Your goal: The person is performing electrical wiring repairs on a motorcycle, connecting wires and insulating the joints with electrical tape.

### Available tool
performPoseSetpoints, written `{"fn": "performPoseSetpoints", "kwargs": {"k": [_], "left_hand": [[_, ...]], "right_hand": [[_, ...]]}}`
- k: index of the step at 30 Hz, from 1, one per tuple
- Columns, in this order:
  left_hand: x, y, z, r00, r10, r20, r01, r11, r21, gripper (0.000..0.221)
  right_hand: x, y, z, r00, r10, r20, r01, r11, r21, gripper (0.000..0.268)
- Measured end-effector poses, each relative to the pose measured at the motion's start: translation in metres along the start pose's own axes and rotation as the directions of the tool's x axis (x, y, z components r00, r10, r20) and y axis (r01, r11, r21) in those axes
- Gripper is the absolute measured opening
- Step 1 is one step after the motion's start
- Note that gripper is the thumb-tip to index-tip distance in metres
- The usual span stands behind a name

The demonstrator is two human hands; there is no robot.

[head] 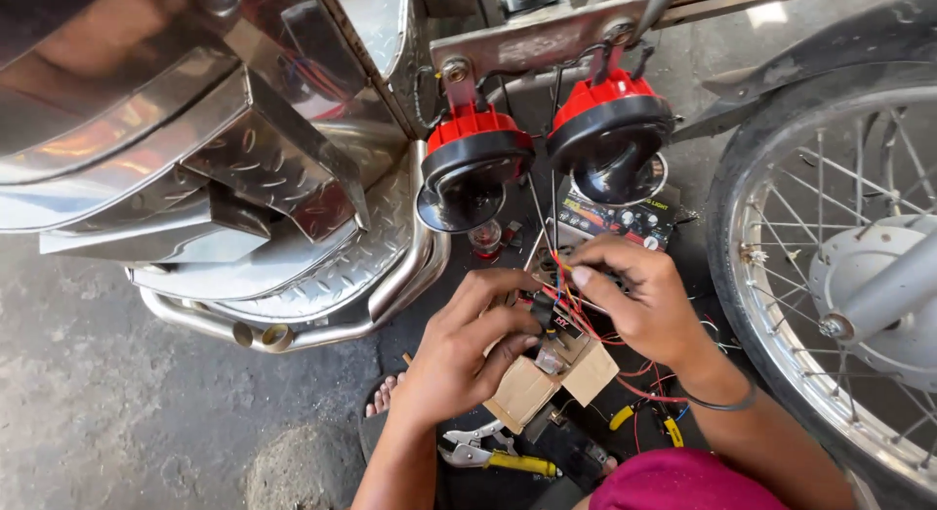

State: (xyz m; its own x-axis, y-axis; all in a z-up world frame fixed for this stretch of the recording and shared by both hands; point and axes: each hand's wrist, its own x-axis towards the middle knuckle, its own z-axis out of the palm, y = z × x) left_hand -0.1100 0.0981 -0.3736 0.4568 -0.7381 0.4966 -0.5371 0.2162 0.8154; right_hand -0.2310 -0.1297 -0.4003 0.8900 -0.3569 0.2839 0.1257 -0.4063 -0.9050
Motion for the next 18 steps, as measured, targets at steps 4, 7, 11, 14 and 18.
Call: {"fn": "performPoseSetpoints", "kwargs": {"k": [4,7,11,14,18], "left_hand": [[0.022,0.027,-0.012,0.950,0.093,0.299,-0.152,0.972,0.179,0.014],[0.044,0.034,-0.009,0.892,0.093,0.443,-0.222,0.943,0.248,0.011],[0.089,0.043,-0.006,0.780,0.047,0.625,-0.354,0.856,0.377,0.022],[0.122,0.048,-0.005,0.675,0.116,0.729,-0.490,0.809,0.325,0.029],[0.145,0.057,-0.020,0.535,0.135,0.834,-0.589,0.768,0.253,0.022]], "right_hand": [[-0.007,-0.041,-0.034,0.941,0.258,0.218,-0.251,0.966,-0.061,0.021],[-0.006,-0.049,-0.058,0.901,0.298,0.316,-0.302,0.953,-0.037,0.020],[0.008,-0.066,-0.083,0.735,0.563,0.379,-0.598,0.801,-0.032,0.035],[0.017,-0.080,-0.096,0.671,0.633,0.386,-0.721,0.677,0.144,0.024],[0.006,-0.077,-0.095,0.686,0.636,0.354,-0.715,0.680,0.164,0.017]]}}
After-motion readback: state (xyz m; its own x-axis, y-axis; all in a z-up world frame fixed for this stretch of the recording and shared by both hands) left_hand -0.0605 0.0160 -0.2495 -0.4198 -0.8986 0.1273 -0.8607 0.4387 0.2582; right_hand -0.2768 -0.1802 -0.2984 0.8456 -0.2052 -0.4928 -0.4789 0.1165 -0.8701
